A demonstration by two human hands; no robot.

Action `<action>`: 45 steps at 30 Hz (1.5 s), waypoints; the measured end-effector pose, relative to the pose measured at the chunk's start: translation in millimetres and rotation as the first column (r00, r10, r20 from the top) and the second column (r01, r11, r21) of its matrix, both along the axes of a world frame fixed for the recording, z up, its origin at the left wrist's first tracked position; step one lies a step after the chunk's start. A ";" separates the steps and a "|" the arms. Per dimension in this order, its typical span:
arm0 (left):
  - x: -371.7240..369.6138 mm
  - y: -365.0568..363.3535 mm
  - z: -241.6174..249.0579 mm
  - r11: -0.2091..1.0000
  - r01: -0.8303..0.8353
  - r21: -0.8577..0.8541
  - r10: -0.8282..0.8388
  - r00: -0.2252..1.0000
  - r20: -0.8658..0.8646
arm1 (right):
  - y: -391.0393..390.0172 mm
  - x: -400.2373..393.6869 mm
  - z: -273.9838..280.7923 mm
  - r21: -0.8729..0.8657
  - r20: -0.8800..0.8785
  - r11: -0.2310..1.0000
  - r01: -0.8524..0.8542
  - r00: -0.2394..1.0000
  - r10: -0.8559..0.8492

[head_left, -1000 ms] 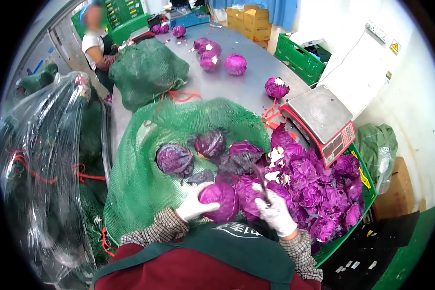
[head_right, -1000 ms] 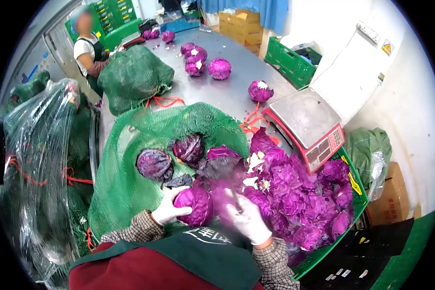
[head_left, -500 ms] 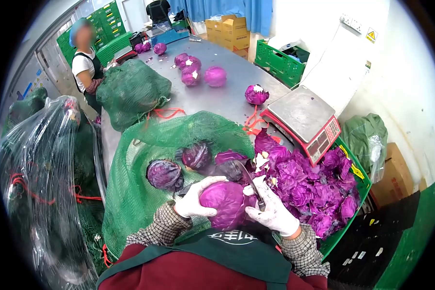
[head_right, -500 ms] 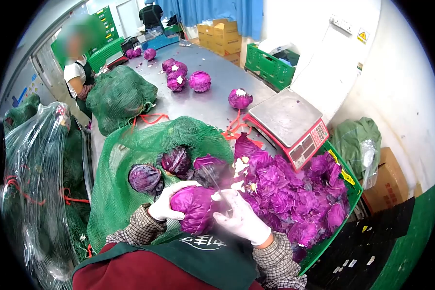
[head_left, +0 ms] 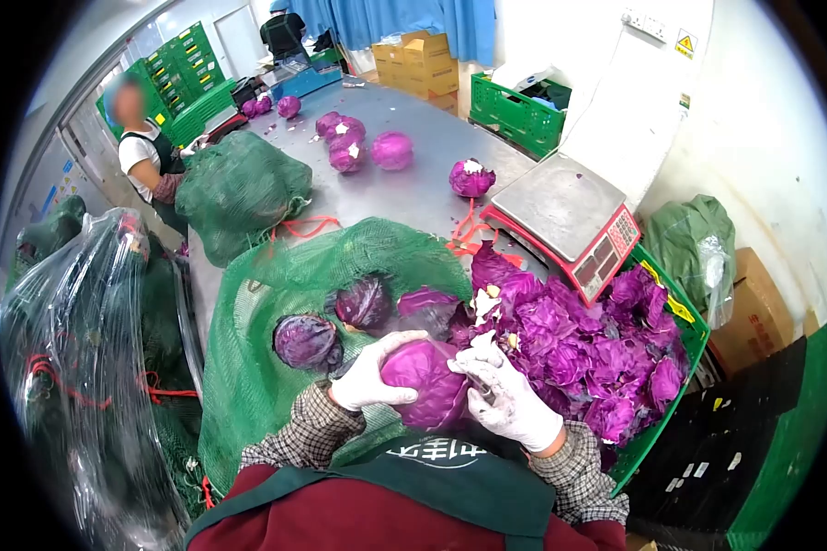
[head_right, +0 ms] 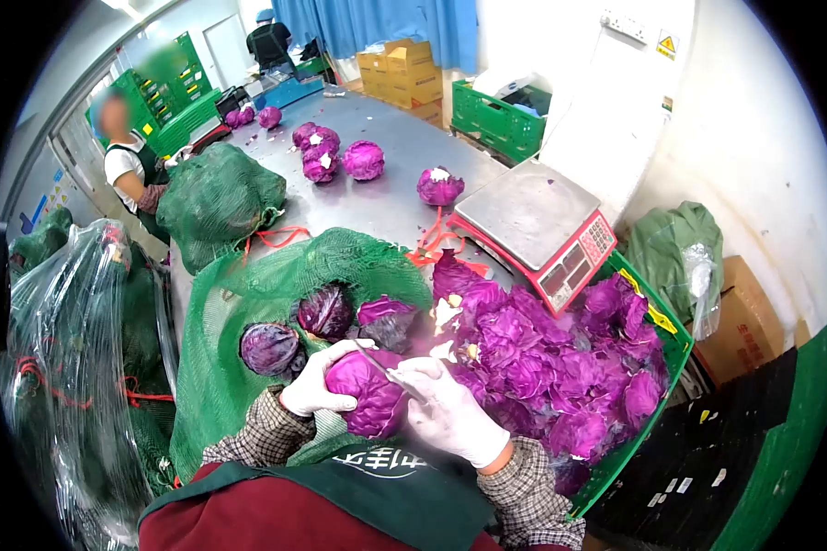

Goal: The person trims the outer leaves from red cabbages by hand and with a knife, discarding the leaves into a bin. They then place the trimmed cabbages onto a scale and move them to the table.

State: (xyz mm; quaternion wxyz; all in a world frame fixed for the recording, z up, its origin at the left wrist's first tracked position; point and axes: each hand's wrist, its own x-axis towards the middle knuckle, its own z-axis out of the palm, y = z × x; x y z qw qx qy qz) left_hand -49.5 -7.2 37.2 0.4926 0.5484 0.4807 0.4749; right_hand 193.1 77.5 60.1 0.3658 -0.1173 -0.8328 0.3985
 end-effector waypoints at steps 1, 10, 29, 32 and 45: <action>1.0 0.4 -1.4 1.000 0.001 -0.018 -0.001 1.000 0.028 | 1.0 -0.1 -1.1 -0.003 -0.033 1.000 0.020 0.999 -0.020; -1.7 8.6 -27.2 0.969 -0.139 -0.202 0.229 0.806 0.546 | 6.5 48.6 -2.6 -0.461 0.013 0.880 -0.120 0.990 0.142; 10.2 42.3 -30.4 0.971 -0.096 -0.218 0.237 0.465 0.853 | -57.7 36.1 -36.9 -0.870 0.004 0.484 0.089 0.985 -0.174; 13.6 37.1 -38.1 0.976 -0.100 -0.191 0.216 0.475 0.853 | -43.0 31.5 -24.4 -0.737 0.138 0.647 0.194 0.981 -0.136; 51.0 33.0 -31.7 0.804 -0.594 0.006 0.520 0.709 0.477 | 10.1 -49.7 -19.2 0.132 0.081 0.904 0.407 0.904 -0.419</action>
